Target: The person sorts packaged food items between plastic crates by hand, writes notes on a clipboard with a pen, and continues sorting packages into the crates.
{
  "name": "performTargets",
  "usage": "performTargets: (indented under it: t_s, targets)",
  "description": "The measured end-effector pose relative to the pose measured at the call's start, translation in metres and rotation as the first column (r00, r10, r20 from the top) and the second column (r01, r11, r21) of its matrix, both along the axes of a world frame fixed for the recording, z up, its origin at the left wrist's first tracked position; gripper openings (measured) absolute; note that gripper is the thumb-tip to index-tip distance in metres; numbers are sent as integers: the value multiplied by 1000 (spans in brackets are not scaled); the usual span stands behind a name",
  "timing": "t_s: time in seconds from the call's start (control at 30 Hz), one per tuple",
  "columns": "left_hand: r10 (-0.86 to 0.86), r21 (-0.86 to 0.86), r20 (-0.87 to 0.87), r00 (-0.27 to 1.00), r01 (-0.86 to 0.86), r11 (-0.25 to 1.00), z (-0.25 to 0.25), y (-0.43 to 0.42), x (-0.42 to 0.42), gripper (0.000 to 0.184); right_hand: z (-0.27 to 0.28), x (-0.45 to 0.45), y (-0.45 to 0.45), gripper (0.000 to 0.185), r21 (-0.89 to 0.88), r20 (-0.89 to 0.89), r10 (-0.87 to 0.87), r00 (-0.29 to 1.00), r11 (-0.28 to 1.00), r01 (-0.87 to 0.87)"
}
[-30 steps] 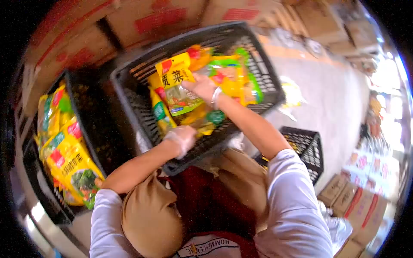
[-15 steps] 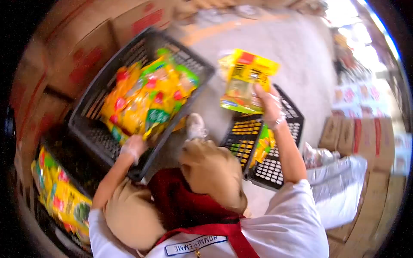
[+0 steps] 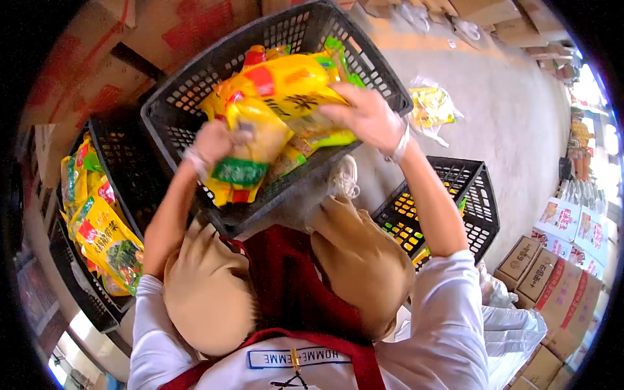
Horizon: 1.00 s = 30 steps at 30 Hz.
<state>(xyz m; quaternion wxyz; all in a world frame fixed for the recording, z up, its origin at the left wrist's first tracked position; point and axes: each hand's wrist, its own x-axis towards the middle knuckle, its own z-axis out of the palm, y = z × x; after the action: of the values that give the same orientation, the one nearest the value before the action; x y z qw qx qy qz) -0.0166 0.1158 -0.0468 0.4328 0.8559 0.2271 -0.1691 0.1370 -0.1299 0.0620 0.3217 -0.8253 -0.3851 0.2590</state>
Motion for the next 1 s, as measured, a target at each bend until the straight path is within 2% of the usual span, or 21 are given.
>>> performTargets:
  t_s: [0.03,0.1,0.17,0.23,0.3,0.33,0.37,0.4,0.47,0.5,0.53,0.57,0.6,0.63,0.7,0.73,0.8,0.83,0.9,0.97,1.0]
  targets:
    - [128,-54,43,991,-126,991,-3,12,-1,41,1,4,10,32,27,72,88,993,996,-91]
    - [368,-393,97,925,-304,868,29,27,-6,32,4,10,27,30,140,89,148,985,977,-159]
    - [537,-451,147,830,-427,784,73,30,-14,23,12,11,39,29,236,34,134,990,962,-138]
    - [604,-482,226,764,-451,751,93,45,-28,25,17,8,50,32,232,-137,-39,990,970,70]
    - [720,-562,286,632,-498,660,122,41,-46,29,42,-8,65,36,332,-378,-37,925,927,173]
    - [729,-566,333,597,-492,662,125,40,-59,30,45,-12,76,36,332,-380,-37,924,927,174]
    - [737,-569,378,560,-487,662,127,41,-72,30,47,-18,88,37,443,-494,96,864,883,155]
    - [817,-646,312,486,-522,557,121,44,-83,30,46,-24,102,38,548,-575,238,783,822,152]
    - [892,-794,209,400,-464,394,108,46,-102,33,19,-40,144,36,583,-649,381,659,805,109]
    - [915,-852,172,365,-411,324,98,48,-110,34,3,-52,166,37,484,-686,322,652,871,79]
    - [923,-846,152,354,-435,307,83,53,-120,34,-17,-57,185,38,391,-696,339,633,918,-63]
    - [929,-839,132,344,-461,290,72,57,-128,34,-15,-71,195,33,321,-399,335,854,923,-212]
    - [939,-842,92,332,-478,252,71,54,-131,36,-41,-83,221,33,69,-264,239,935,971,-228]
    - [940,-839,99,328,-481,256,66,57,-138,36,-92,-92,244,38,273,-425,265,866,949,-156]
    - [934,-945,30,357,-294,142,53,63,-147,43,-93,-101,254,42,366,-399,323,858,914,-174]
    - [929,-898,104,354,-368,241,49,68,-150,53,-86,-105,258,44,398,-386,352,853,898,-190]
    - [922,-893,128,366,-362,268,57,65,-153,61,-36,-111,247,44,125,-245,341,908,939,-319]
    - [924,-882,142,356,-377,282,58,66,-152,61,-32,-117,251,44,134,-245,353,903,935,-329]
    - [890,-814,67,451,-491,311,58,75,-155,47,-28,-127,257,42,40,-38,414,909,910,-413]
    - [919,-805,-95,384,-572,156,56,76,-154,38,-31,-128,255,44,44,16,397,918,917,-397]
    - [911,-807,-100,400,-568,160,54,75,-155,38,-33,-119,245,46,245,-287,353,891,926,-288]
